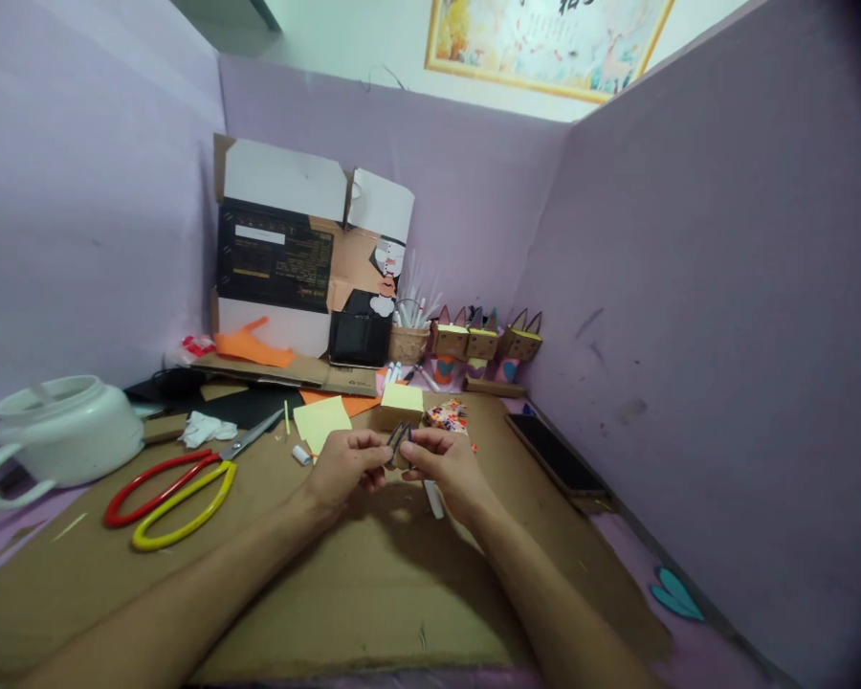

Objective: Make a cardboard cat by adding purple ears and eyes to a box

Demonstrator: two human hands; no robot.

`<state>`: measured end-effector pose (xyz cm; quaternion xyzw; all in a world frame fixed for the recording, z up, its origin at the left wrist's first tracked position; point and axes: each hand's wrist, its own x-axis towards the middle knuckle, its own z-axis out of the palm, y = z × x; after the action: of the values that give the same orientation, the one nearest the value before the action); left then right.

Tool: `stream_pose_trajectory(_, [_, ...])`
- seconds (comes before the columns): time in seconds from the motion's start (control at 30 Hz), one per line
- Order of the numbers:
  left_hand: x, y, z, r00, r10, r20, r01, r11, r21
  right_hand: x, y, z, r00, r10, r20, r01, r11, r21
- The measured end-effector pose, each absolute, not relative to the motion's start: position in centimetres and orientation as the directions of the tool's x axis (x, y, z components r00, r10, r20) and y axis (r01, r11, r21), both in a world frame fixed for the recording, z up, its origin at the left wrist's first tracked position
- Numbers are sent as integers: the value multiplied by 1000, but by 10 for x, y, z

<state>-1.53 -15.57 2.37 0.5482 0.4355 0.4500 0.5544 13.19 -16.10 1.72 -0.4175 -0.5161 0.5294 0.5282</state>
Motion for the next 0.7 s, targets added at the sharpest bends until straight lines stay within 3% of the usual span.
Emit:
stream_pose_trajectory(0.17, [-39, -141, 38, -26, 994, 102, 72, -99, 992, 129, -157, 6, -89, 993, 72, -4, 72, -997])
stream_pose_trajectory(0.3, [-82, -121, 54, -216, 963, 162, 235, -110, 966, 127, -154, -3, -50, 996, 70, 199, 79, -977])
stream_pose_trajectory(0.4, [-110, -112, 59, -197, 975, 101, 437, -5, 899, 134, -153, 0, 46, 988, 145, 409, 114, -905])
stream_pose_trajectory(0.57, [-128, -108, 50, -222, 972, 79, 772, 126, 623, 155, -153, 16, 185, 954, 236, 740, 22, -672])
stream_pose_trajectory(0.7, [-127, -108, 42, -84, 988, 131, 867, 8, 498, 159, -154, 15, 180, 967, 180, 846, -59, -529])
